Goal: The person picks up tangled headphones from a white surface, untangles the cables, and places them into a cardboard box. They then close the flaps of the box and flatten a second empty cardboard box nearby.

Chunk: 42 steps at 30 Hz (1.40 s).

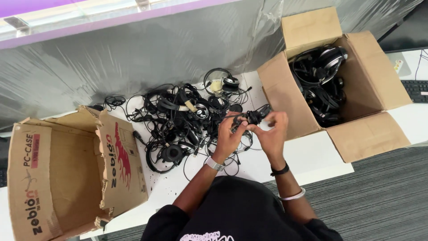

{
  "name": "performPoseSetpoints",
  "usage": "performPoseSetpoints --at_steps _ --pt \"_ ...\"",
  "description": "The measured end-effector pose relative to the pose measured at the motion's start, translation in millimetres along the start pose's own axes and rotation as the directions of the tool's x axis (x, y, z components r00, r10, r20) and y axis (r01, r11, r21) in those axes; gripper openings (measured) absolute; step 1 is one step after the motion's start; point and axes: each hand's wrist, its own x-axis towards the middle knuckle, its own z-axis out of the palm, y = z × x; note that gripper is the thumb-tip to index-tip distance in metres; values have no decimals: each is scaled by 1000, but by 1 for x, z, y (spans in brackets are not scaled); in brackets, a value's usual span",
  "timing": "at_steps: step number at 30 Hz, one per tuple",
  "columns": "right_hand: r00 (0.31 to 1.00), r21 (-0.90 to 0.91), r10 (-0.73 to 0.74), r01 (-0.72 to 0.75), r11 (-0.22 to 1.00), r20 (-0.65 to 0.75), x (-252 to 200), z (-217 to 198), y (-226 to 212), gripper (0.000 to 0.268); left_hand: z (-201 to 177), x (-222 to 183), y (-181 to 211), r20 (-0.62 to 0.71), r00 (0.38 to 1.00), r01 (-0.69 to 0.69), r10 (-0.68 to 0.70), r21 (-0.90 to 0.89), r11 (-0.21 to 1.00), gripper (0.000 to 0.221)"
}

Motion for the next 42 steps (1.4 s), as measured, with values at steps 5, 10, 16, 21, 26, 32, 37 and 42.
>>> performPoseSetpoints --at_steps 5,10,16,21,26,32,37,42 --pt "993 380 104 -76 922 -54 5 4 5 96 1 0 2 22 999 31 -29 -99 995 11" --pt "868 739 192 -491 462 457 13 -3 0 99 1 -2 7 93 995 -16 21 -60 998 10" --pt "872 676 309 -490 551 380 -2 12 -4 62 -2 -5 3 90 996 8 5 -135 991 9" --pt "994 596 112 -91 798 1 -13 32 1 32 3 -3 9 10 983 183 -183 -82 980 20" --pt "927 650 283 -373 662 244 -11 23 2 29 2 -3 8 -36 997 72 -73 -41 997 23" --pt "914 722 26 -338 603 406 3 -15 -34 44 -5 1 -16 -100 978 153 -180 -233 960 23" --pt "932 682 48 -298 668 360 -6 4 -9 52 -2 5 15 -101 978 167 -180 -123 978 22" --pt "998 505 -67 47 862 22 -19 13 -9 30 3 -5 18 -46 986 157 -162 -106 982 19"
